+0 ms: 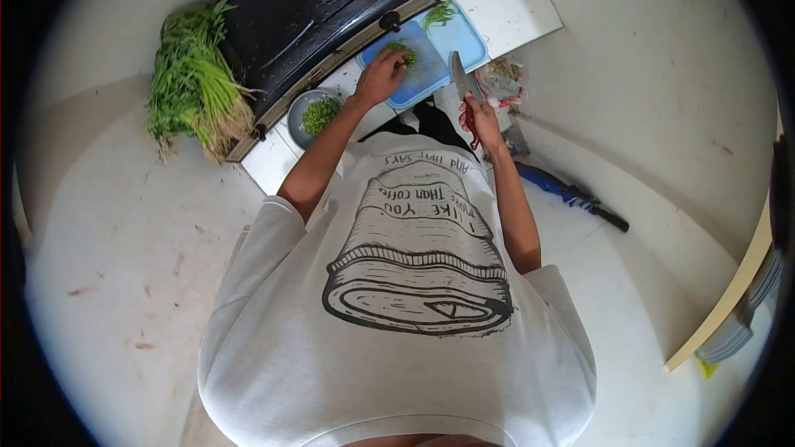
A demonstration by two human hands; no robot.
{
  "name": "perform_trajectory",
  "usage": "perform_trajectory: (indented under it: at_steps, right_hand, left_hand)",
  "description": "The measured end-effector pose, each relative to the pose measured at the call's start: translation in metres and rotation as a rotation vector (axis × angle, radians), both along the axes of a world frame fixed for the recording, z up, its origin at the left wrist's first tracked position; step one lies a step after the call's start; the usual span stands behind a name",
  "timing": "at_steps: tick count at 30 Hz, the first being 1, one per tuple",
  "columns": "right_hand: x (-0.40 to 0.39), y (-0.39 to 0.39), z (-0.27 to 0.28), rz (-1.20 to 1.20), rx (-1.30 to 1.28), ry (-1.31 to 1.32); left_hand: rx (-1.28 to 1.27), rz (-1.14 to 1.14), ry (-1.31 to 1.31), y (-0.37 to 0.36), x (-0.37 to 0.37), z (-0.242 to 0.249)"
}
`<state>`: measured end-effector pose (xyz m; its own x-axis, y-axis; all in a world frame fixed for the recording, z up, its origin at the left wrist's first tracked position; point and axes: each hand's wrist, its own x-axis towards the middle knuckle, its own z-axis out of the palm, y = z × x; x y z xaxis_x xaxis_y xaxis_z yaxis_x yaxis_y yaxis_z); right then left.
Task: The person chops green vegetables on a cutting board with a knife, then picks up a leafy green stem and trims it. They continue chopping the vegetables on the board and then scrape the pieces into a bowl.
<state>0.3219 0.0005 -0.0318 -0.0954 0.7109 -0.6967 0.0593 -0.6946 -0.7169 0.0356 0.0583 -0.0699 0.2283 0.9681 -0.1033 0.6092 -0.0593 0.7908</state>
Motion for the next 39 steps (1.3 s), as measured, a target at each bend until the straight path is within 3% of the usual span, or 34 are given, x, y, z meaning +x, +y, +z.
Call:
perform_trajectory:
  at_steps: [4,10,19,28,30,34,36,39]
  right_hand:
    - [0.009,-0.03,-0.009,-0.163,-0.02,-0.006]
    - [0.008,-0.047,-0.01,-0.271,-0.015,0.03]
    - [0.029,-0.035,-0.01,-0.283,0.017,0.035]
    - [0.057,0.009,-0.017,-0.135,0.05,0.07]
    - [0.06,0.022,-0.015,-0.091,0.054,0.04]
    - [0.06,0.042,-0.013,-0.036,0.058,0.039]
    - [0.063,0.05,-0.014,0.027,0.071,0.04]
    - [0.069,0.062,-0.016,0.053,0.075,0.037]
  left_hand:
    - [0.073,-0.132,0.015,0.034,0.018,-0.004]
    - [0.027,-0.281,0.273,0.075,0.046,-0.012]
    - [-0.097,-0.234,0.514,0.098,0.067,-0.02]
    - [0.069,0.129,0.122,0.095,0.065,-0.023]
    - [-0.106,0.211,-0.079,0.092,0.065,-0.021]
    - [-0.16,0.351,-0.16,0.09,0.071,-0.019]
    - [-0.373,0.493,-0.429,0.092,0.075,-0.015]
    - [-0.452,0.597,-0.406,0.094,0.081,-0.006]
